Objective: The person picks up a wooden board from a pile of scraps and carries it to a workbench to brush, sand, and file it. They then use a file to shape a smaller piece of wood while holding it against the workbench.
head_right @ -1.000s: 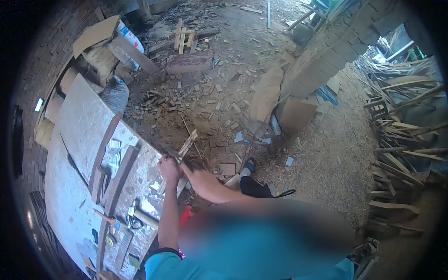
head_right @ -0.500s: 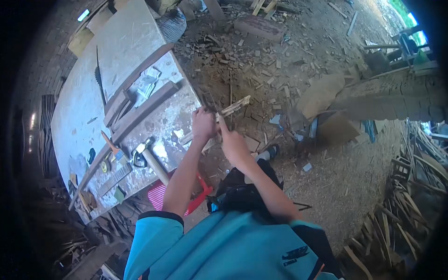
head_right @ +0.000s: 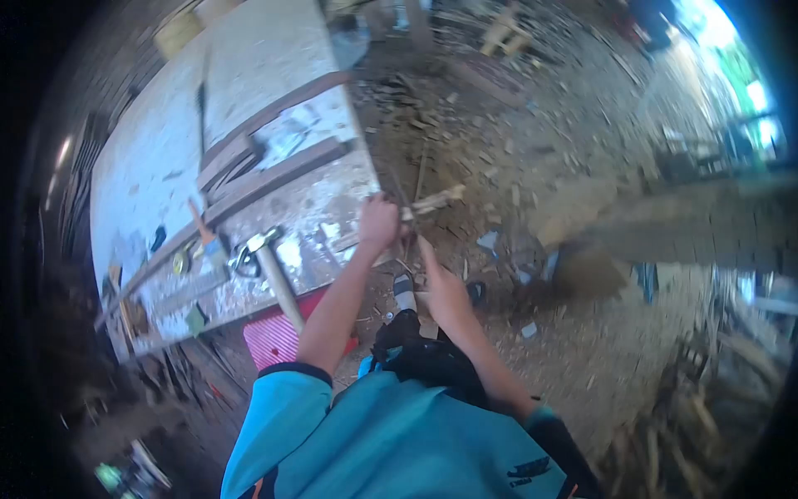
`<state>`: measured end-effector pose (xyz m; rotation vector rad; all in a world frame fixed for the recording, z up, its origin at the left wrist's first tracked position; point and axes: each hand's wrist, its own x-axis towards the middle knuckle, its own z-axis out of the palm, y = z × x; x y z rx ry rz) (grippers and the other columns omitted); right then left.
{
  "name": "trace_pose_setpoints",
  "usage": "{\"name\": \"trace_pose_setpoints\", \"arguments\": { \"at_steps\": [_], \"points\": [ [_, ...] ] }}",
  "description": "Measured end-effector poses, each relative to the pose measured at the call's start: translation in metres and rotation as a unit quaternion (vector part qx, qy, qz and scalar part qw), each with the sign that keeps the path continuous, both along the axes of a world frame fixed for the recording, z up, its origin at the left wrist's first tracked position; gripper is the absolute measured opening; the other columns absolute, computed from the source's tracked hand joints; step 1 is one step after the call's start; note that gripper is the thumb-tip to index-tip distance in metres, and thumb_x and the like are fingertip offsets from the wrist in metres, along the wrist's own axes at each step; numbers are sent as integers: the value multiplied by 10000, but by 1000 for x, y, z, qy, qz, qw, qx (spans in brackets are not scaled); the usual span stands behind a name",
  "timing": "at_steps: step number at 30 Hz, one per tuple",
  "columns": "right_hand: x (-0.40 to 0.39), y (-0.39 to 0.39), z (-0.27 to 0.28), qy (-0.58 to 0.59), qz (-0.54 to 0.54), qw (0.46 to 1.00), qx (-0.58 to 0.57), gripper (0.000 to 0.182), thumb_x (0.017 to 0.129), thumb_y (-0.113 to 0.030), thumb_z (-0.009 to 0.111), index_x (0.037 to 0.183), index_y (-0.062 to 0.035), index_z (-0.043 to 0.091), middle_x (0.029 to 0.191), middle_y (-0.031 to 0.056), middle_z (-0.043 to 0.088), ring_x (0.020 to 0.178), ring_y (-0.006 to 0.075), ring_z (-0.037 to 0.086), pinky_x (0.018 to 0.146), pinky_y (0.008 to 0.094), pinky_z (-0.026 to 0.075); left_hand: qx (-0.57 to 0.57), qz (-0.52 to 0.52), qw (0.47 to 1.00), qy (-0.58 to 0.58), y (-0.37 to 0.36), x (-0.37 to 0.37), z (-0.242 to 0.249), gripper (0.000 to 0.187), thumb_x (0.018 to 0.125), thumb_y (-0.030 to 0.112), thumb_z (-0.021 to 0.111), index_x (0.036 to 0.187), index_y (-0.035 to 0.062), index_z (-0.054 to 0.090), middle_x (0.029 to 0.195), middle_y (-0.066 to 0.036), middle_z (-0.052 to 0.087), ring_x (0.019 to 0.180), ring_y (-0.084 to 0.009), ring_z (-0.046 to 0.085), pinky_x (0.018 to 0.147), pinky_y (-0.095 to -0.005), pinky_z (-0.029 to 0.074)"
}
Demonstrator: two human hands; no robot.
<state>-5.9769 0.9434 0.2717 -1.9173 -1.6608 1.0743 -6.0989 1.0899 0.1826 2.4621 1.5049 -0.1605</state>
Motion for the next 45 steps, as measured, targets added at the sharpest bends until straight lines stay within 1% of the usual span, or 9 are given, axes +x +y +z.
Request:
{"name": "trace_pose_setpoints", "arguments": {
  "at_steps": [3, 12, 15, 24, 27, 29, 31, 33, 45],
  "points": [
    [20, -54, 31, -44, 2, 994, -96, 681, 803, 31, 475, 1418, -178, 269, 803, 287, 593, 738, 447, 596, 656, 481, 445, 12, 19, 998, -58, -2, -2, -12, 322, 604, 365, 756, 792, 106, 718, 883, -81, 666, 1026, -250, 546, 933, -383, 394],
    [10, -58, 25, -131, 98, 985, 56, 628, 867, 18, 396, 1439, -188, 236, 729, 309, 538, 668, 464, 531, 608, 457, 418, 44, 36, 997, -48, 1, 9, -49, 292, 624, 373, 717, 807, 146, 714, 864, 11, 668, 1056, -163, 513, 945, -356, 327],
    [-9, -72, 52, -119, 60, 990, -50, 581, 906, 7, 342, 1442, -184, 224, 1213, 310, 479, 1064, 455, 506, 833, 447, 436, 98, 70, 982, -146, -13, -1, -51, 214, 648, 257, 699, 782, 89, 697, 875, -27, 667, 1083, -198, 516, 936, -369, 371],
    [-29, -99, 45, -127, 135, 966, 181, 577, 906, -3, 391, 1438, -168, 242, 780, 318, 553, 702, 473, 538, 598, 494, 380, 133, 204, 940, -240, -71, -89, 80, 88, 656, 87, 631, 714, 38, 675, 760, -167, 654, 718, -326, 661, 630, -418, 535],
    [-57, -74, 61, -95, 200, 941, 256, 549, 899, -14, 406, 1419, -155, 297, 794, 293, 573, 691, 458, 541, 590, 479, 399, 164, 271, 915, -249, -117, -112, 110, 106, 625, 79, 616, 698, 13, 657, 749, -195, 643, 696, -351, 649, 598, -439, 527],
    [-91, -55, 70, -56, 237, 952, 184, 520, 920, -37, 383, 1420, -145, 290, 1055, 277, 576, 794, 441, 570, 644, 475, 417, 169, 288, 918, -214, -156, -127, 123, 89, 643, 81, 613, 691, 20, 656, 752, -189, 646, 669, -345, 646, 588, -431, 526],
    [-139, -54, 78, 44, 278, 933, 225, 580, 863, 5, 424, 1411, -137, 300, 763, 260, 583, 691, 424, 582, 605, 483, 417, 190, 351, 896, -197, -190, -154, 117, 113, 661, 133, 639, 696, 27, 650, 747, -183, 648, 654, -337, 646, 583, -427, 526],
    [-167, -68, 60, 31, 366, 904, 219, 560, 868, 11, 417, 1404, -126, 326, 775, 255, 595, 652, 390, 591, 608, 481, 429, 106, 389, 909, -108, -234, -197, 146, 198, 672, 217, 668, 731, 28, 647, 737, -183, 645, 667, -341, 645, 604, -441, 522],
    [-311, -169, 26, 44, 509, 838, 193, 706, 805, 52, 435, 1441, -185, 239, 793, 229, 584, 718, 404, 583, 638, 485, 433, 157, 518, 824, -170, -378, -337, 108, 185, 632, 132, 658, 765, 5, 635, 690, -231, 618, 701, -392, 635, 634, -475, 515]
  ]
}}
